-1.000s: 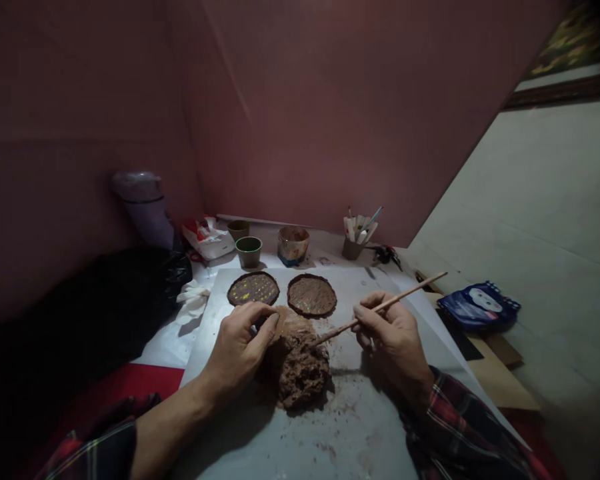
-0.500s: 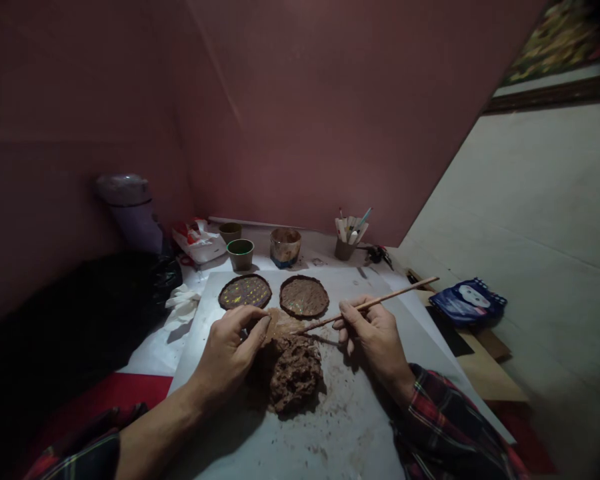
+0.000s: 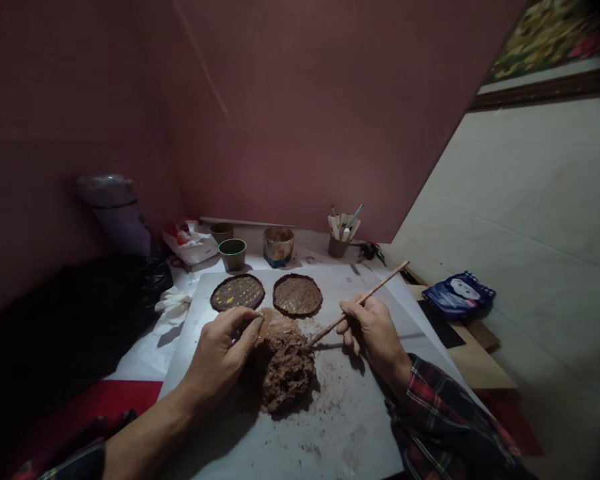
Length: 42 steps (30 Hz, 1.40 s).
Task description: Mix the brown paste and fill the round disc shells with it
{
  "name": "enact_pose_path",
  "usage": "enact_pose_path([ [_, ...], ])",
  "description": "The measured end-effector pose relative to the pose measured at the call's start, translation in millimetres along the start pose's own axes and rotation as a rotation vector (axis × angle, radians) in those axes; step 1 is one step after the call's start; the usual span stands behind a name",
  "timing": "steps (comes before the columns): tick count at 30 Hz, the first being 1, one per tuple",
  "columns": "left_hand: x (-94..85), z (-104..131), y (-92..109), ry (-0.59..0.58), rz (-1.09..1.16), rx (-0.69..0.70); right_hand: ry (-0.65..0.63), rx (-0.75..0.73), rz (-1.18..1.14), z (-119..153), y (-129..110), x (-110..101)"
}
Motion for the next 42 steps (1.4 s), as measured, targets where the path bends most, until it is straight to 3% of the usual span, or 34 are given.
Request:
enact_pose_path([
  [4, -0.5, -0.2, 0.4, 0.004, -0.005, -0.001, 0.039, -0.045, -0.015, -1.5, -2.7, -1.9],
  [12, 0.2, 0.6, 0.0, -0.015, -0.025, 0.0, -0.041, 0.048, 0.047, -0.5, 1.8, 1.1],
  [19, 0.3, -0.1, 0.5, -0.018, -0.024, -0.003, 0.028, -0.03, 0.024, -1.5, -4.8, -2.8],
  [25, 1.3, 0.3, -1.9, -0.019, -0.026, -0.008, -0.042, 0.028, 0.055, 0.1, 0.2, 0.1],
  [42, 1.6, -1.3, -0.8, -0.022, -0.035, -0.003, -0.043, -0.024, 0.004, 0.6, -3.2, 1.7],
])
Point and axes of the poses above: each hand's wrist, its own z-axis away from the middle knuckle, its own x-axis out of the palm, y = z × x, the point moved 7 cm from there along -z, towards the middle knuckle
